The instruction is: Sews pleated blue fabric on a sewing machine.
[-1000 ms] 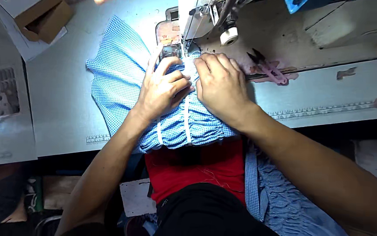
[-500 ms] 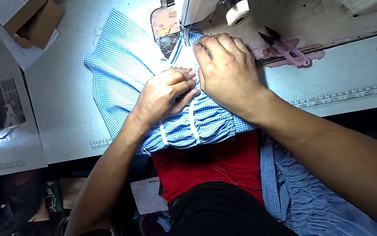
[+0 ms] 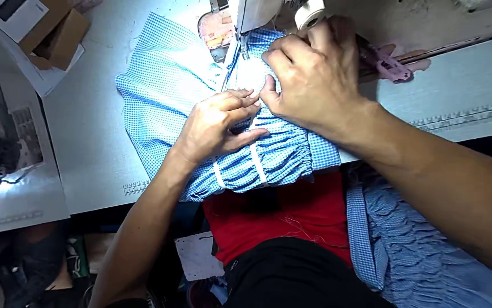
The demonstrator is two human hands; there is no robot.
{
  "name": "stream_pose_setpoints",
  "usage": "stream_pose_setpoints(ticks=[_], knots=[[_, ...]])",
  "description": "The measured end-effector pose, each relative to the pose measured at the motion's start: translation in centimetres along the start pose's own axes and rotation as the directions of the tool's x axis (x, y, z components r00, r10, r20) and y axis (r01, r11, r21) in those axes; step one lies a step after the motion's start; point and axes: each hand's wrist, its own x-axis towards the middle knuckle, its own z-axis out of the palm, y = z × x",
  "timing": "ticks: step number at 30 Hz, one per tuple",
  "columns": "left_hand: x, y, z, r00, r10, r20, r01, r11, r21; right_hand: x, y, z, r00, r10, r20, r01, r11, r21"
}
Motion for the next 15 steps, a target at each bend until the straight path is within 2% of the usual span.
stream_pose_setpoints(ticks=[6, 11, 15], knots=[[0.1, 0.4, 0.1, 1.000, -0.012, 0.008, 0.012, 1.000, 0.027, -0.1, 0.1, 0.1, 0.996, -0.072, -0.059, 0.075, 0.996, 0.044], [-0.5, 1.6, 0.0, 0.999, -0.039, 0.023, 0.038, 0.998, 0.049, -0.1, 0.5, -0.4, 0.999, -0.034, 0.009, 0.034, 0.998, 0.055], [-0.6, 1.7, 0.2, 0.999, -0.033, 0.002, 0.032, 0.998, 0.058, -0.1, 0.6, -0.5, 0.992, -0.120, -0.036, 0.122, 0.989, 0.079]])
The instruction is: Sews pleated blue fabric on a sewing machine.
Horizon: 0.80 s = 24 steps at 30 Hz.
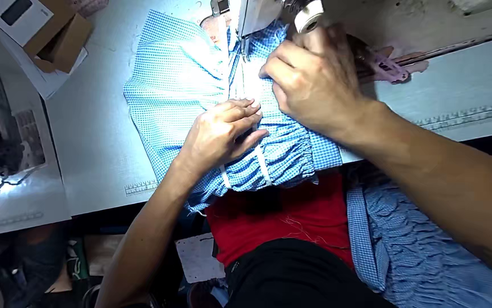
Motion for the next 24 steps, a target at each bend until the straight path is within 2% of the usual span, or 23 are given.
stream_pose_setpoints(ticks=[5, 10, 14, 19, 24], knots=[[-0.2, 0.4, -0.2, 1.000, -0.009, 0.026, 0.010, 1.000, -0.015, -0.1, -0.5, -0.6, 0.994, 0.076, 0.074, -0.072, 0.996, -0.052], [-0.1, 1.2, -0.3, 0.997, -0.036, 0.063, 0.034, 0.999, 0.032, -0.2, -0.4, -0.5, 0.998, 0.047, 0.042, -0.045, 0.998, -0.047], [0.0, 1.7, -0.3, 0.994, -0.073, 0.080, 0.069, 0.996, 0.047, -0.4, -0.4, -0.8, 0.992, 0.090, 0.088, -0.087, 0.995, -0.041], [-0.1, 2.6, -0.1, 0.990, -0.111, 0.089, 0.105, 0.992, 0.072, -0.7, -0.3, -0.6, 0.998, 0.028, 0.049, -0.029, 1.000, 0.008], [-0.1, 2.9, 0.0, 0.987, -0.135, 0.088, 0.130, 0.989, 0.064, -0.8, -0.5, -0.9, 0.994, 0.064, 0.083, -0.063, 0.998, -0.014]])
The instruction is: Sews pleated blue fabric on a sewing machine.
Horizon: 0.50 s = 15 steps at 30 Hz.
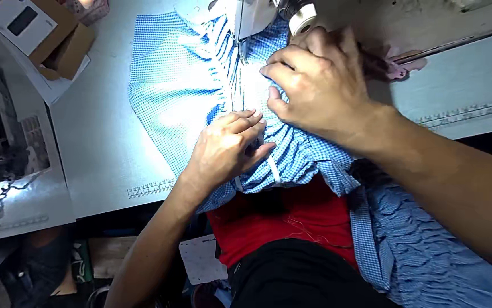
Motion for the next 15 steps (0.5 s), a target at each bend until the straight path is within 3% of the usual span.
stream_pose_setpoints(ticks=[3, 15], knots=[[0.00, 0.19, 0.06, 1.000, -0.006, -0.004, 0.006, 1.000, 0.007, -0.06, -0.33, 0.37, 0.998, -0.042, -0.048, 0.042, 0.999, 0.018], [0.24, 0.65, 0.01, 0.999, -0.034, 0.013, 0.034, 0.999, 0.009, 0.10, -0.11, 0.63, 0.999, 0.026, -0.028, -0.027, 0.999, -0.034]])
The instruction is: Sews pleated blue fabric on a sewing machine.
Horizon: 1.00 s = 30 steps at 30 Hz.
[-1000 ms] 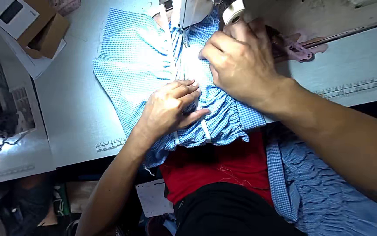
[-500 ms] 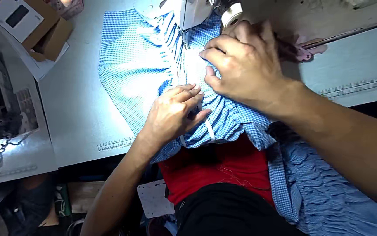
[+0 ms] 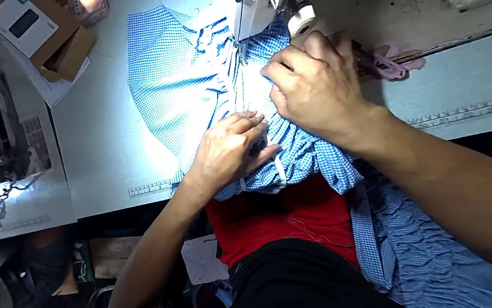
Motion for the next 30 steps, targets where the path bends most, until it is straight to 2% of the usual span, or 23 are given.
stream_pose_setpoints(ticks=[6, 9, 15, 19, 22, 30], knots=[[0.1, 0.8, 0.5, 0.998, -0.049, -0.048, 0.051, 0.998, 0.035, -0.3, -0.1, 0.1, 0.997, -0.052, -0.051, 0.051, 0.999, -0.005], [0.0, 1.4, 0.9, 0.994, -0.067, -0.085, 0.073, 0.995, 0.062, -0.5, 0.2, 0.0, 0.999, -0.016, -0.029, 0.016, 1.000, -0.003], [0.0, 1.7, 0.7, 0.994, -0.078, -0.075, 0.079, 0.997, 0.021, -0.7, 0.2, -0.1, 0.998, -0.051, -0.026, 0.052, 0.998, 0.041], [-0.1, 1.4, 0.9, 0.994, -0.065, -0.087, 0.068, 0.997, 0.027, -0.6, 0.5, -0.3, 1.000, -0.016, 0.004, 0.016, 0.999, 0.039], [-0.1, 1.5, 0.8, 0.994, -0.065, -0.084, 0.067, 0.997, 0.023, -0.7, 0.4, -0.4, 0.998, -0.063, -0.028, 0.065, 0.996, 0.067], [-0.2, 1.3, 0.8, 0.995, -0.079, -0.054, 0.080, 0.996, 0.023, -0.6, 0.5, -0.5, 0.998, -0.061, -0.001, 0.061, 0.998, 0.029]])
